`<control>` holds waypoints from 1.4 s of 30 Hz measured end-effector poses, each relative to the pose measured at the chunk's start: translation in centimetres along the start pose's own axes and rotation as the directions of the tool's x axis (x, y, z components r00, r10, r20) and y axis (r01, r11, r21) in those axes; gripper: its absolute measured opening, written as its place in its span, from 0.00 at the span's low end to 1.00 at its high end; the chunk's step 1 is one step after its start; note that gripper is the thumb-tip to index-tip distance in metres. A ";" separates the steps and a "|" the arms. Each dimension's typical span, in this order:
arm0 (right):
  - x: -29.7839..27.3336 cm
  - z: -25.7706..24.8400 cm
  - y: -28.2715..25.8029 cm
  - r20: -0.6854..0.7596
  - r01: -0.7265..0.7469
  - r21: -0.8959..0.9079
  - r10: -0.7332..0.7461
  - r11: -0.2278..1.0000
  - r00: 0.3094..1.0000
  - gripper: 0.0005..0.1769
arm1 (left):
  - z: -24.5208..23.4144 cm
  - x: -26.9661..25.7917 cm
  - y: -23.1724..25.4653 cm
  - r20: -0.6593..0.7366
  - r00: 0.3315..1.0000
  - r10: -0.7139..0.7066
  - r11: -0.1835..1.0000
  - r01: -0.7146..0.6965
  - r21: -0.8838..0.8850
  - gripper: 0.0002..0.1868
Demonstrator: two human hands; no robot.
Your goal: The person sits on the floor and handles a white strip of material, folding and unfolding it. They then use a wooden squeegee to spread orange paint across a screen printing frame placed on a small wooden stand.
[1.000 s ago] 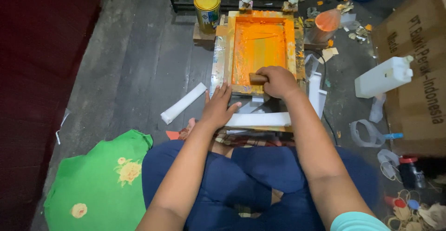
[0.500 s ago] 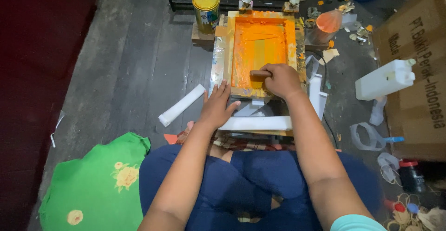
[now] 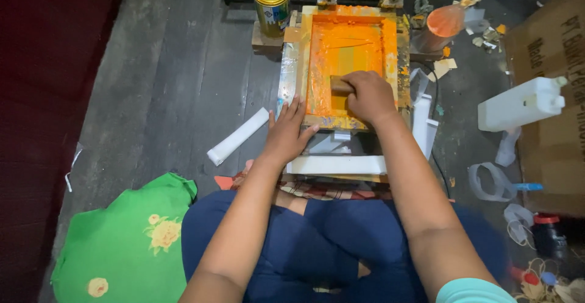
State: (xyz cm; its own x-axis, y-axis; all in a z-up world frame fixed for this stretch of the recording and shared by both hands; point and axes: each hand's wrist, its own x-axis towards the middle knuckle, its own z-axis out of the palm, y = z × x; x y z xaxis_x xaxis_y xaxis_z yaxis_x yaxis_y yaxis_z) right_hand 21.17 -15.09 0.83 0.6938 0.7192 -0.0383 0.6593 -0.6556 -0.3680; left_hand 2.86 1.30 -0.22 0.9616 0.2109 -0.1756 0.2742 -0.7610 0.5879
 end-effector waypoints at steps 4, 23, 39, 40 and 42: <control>-2.2 -0.3 -1.6 -0.005 -0.028 0.005 0.028 1.000 1.000 0.26 | 0.7 -1.0 -0.6 0.003 1.000 0.009 1.000 -0.009 0.030 0.40; -2.3 -1.3 -1.1 -0.078 -0.010 0.096 0.017 0.995 0.997 0.20 | -0.3 -1.0 0.1 0.025 1.000 -0.012 1.000 0.012 -0.008 0.39; -2.3 -0.6 -1.6 0.000 -0.011 0.043 0.011 0.999 1.000 0.25 | 1.3 -0.2 -1.4 -0.019 1.000 0.008 1.000 -0.008 -0.004 0.38; -2.9 -0.9 -2.1 -0.006 -0.011 0.041 0.011 0.999 1.000 0.25 | 1.1 -0.7 -1.2 -0.023 1.000 0.012 1.000 -0.012 -0.002 0.38; -4.1 -1.5 -3.0 0.023 -0.031 0.063 0.030 0.997 0.999 0.23 | 1.0 -1.7 -0.9 0.009 1.000 -0.005 1.000 0.004 0.020 0.38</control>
State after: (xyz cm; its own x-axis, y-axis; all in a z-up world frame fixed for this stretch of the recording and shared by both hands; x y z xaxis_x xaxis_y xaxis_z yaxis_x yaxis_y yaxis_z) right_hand 16.83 -16.42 3.50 0.7064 0.7043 -0.0703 0.6176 -0.6619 -0.4248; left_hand 1.02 1.07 -1.23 0.9602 0.2088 -0.1854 0.2782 -0.7719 0.5716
